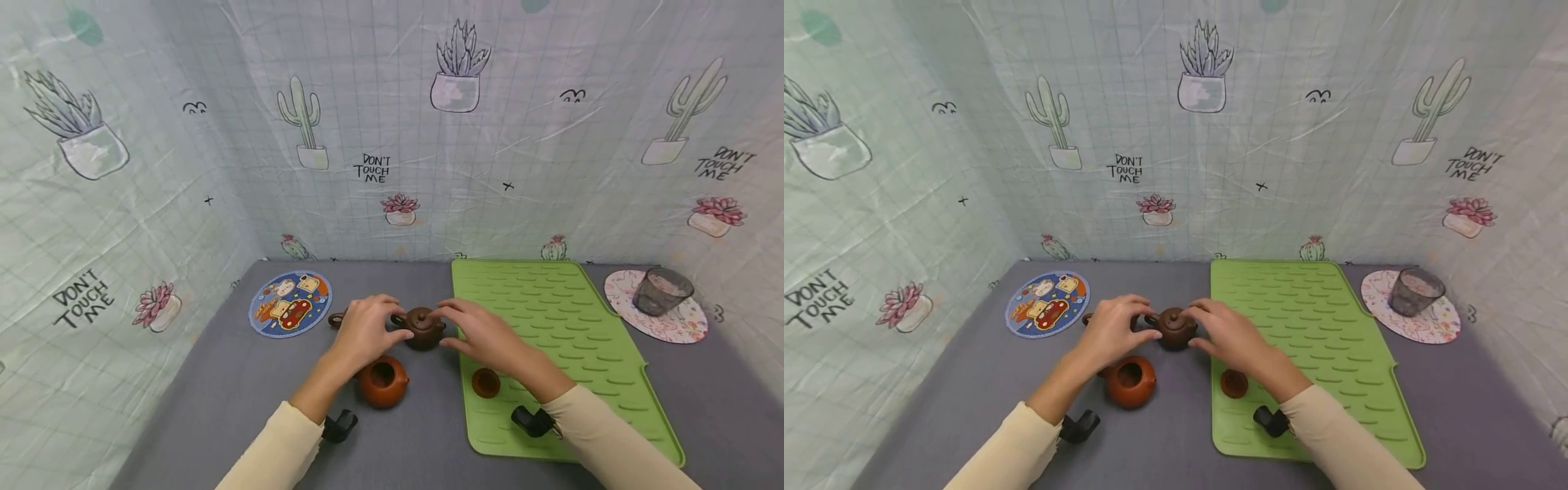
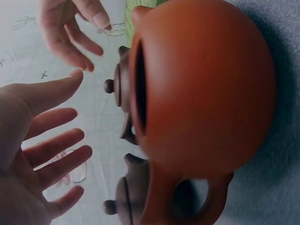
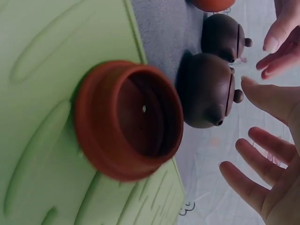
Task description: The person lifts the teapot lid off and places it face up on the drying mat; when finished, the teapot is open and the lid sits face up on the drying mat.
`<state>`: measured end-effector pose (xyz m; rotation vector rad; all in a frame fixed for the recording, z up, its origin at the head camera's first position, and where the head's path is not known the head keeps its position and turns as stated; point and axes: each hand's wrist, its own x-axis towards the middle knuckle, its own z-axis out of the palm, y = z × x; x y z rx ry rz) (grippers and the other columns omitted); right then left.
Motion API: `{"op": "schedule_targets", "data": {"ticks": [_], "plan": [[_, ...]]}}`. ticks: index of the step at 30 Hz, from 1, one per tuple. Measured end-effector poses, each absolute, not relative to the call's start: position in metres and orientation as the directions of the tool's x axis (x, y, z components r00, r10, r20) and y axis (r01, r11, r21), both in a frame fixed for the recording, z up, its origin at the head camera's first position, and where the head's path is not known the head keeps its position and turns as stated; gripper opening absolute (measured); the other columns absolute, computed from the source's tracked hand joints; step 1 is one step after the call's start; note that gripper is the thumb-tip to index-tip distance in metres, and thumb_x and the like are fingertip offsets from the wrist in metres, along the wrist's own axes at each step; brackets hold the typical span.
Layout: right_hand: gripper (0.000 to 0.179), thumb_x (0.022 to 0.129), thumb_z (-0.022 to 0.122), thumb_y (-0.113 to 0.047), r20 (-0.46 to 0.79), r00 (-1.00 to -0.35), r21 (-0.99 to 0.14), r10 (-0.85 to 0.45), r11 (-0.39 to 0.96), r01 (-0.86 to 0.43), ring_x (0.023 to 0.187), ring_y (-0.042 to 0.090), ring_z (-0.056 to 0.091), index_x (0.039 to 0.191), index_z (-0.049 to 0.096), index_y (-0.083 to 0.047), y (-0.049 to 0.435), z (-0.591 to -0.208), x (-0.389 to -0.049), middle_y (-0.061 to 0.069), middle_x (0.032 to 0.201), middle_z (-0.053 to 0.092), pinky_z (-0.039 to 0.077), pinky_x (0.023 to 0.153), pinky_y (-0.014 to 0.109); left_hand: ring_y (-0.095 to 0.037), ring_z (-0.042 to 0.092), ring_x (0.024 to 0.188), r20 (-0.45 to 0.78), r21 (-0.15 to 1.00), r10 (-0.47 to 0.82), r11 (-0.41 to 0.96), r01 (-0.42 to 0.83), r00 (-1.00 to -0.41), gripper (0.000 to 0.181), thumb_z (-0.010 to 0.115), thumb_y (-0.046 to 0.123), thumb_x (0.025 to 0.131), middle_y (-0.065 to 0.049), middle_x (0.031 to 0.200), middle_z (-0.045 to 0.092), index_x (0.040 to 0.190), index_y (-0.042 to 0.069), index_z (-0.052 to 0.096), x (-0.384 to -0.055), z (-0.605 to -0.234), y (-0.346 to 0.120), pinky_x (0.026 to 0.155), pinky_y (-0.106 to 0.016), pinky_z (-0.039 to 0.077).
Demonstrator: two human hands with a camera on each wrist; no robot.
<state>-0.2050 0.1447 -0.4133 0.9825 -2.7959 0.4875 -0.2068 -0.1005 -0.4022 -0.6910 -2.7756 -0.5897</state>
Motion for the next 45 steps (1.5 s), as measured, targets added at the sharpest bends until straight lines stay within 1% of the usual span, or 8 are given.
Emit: {"op": "schedule_targets", "data": {"ticks": [4,8,11,17,23,28,36,45], "plan": [[0.051,0.089,0.080,-0.028,0.203,-0.781,-0.269,-0.590,0.734,-0.624,0.131,0.034,0.061,0.137,0.064,-0.019,0.142,-0.419,-0.208,0.014,0.148,0.057,0.056,0.100,0.050,-0.026,0.070,0.115,0.265,0.292,0.383,0.843,0.452,-0.885,0.042,0.083,0.046,0.082,-0.005,0.126,0.073,0.110,0.015,0.080,-0.210,-0.410,-0.093,0.101,-0.055,0.048],[0.051,0.089,0.080,-0.027,0.203,-0.776,-0.284,-0.597,0.722,-0.631,0.131,0.036,0.060,0.137,0.065,-0.018,0.139,-0.425,-0.210,0.016,0.149,0.056,0.056,0.098,0.050,-0.025,0.069,0.116,0.240,0.281,0.361,0.863,0.421,-0.901,0.045,0.083,0.048,0.081,-0.004,0.127,0.072,0.111,0.015,0.080,-0.212,-0.417,-0.088,0.109,-0.059,0.043],[0.050,0.089,0.080,-0.026,0.202,-0.774,-0.292,-0.600,0.718,-0.632,0.130,0.035,0.060,0.137,0.066,-0.018,0.136,-0.429,-0.211,0.016,0.149,0.056,0.056,0.098,0.050,-0.024,0.070,0.116,0.228,0.282,0.355,0.867,0.410,-0.907,0.047,0.083,0.048,0.081,-0.004,0.127,0.073,0.113,0.014,0.080,-0.214,-0.422,-0.086,0.112,-0.062,0.040],[0.052,0.090,0.079,-0.024,0.199,-0.755,-0.269,-0.625,0.706,-0.655,0.134,0.035,0.057,0.139,0.065,-0.018,0.131,-0.435,-0.213,0.016,0.152,0.054,0.053,0.103,0.051,-0.024,0.072,0.114,0.209,0.269,0.355,0.875,0.403,-0.911,0.049,0.084,0.046,0.080,-0.004,0.127,0.074,0.115,0.012,0.079,-0.217,-0.431,-0.083,0.116,-0.068,0.035],[0.051,0.092,0.077,-0.024,0.205,-0.750,-0.230,-0.629,0.714,-0.661,0.131,0.034,0.059,0.141,0.063,-0.020,0.127,-0.437,-0.212,0.012,0.155,0.053,0.056,0.099,0.049,-0.024,0.073,0.113,0.203,0.241,0.369,0.879,0.412,-0.907,0.048,0.084,0.044,0.081,-0.005,0.126,0.075,0.115,0.011,0.079,-0.219,-0.435,-0.081,0.121,-0.068,0.029],[0.048,0.092,0.077,-0.023,0.232,-0.753,-0.204,-0.616,0.726,-0.657,0.126,0.031,0.063,0.139,0.066,-0.021,0.126,-0.438,-0.213,0.009,0.151,0.058,0.058,0.096,0.047,-0.024,0.072,0.113,0.212,0.196,0.385,0.884,0.425,-0.898,0.044,0.082,0.043,0.084,-0.006,0.122,0.075,0.112,0.009,0.080,-0.218,-0.435,-0.078,0.121,-0.065,0.032],[0.042,0.088,0.080,-0.019,0.296,-0.741,-0.171,-0.603,0.730,-0.662,0.115,0.028,0.070,0.129,0.073,-0.021,0.124,-0.437,-0.216,0.007,0.139,0.068,0.060,0.089,0.041,-0.026,0.072,0.104,0.270,0.148,0.377,0.893,0.425,-0.886,0.038,0.081,0.042,0.084,-0.006,0.111,0.076,0.104,0.009,0.081,-0.210,-0.435,-0.074,0.118,-0.062,0.039],[0.041,0.084,0.082,-0.016,0.329,-0.730,-0.182,-0.599,0.718,-0.671,0.109,0.026,0.074,0.125,0.075,-0.019,0.123,-0.437,-0.217,0.009,0.134,0.071,0.062,0.083,0.038,-0.026,0.072,0.102,0.289,0.112,0.376,0.900,0.421,-0.881,0.037,0.080,0.043,0.085,-0.006,0.106,0.076,0.102,0.010,0.082,-0.206,-0.435,-0.072,0.114,-0.061,0.043]]}}
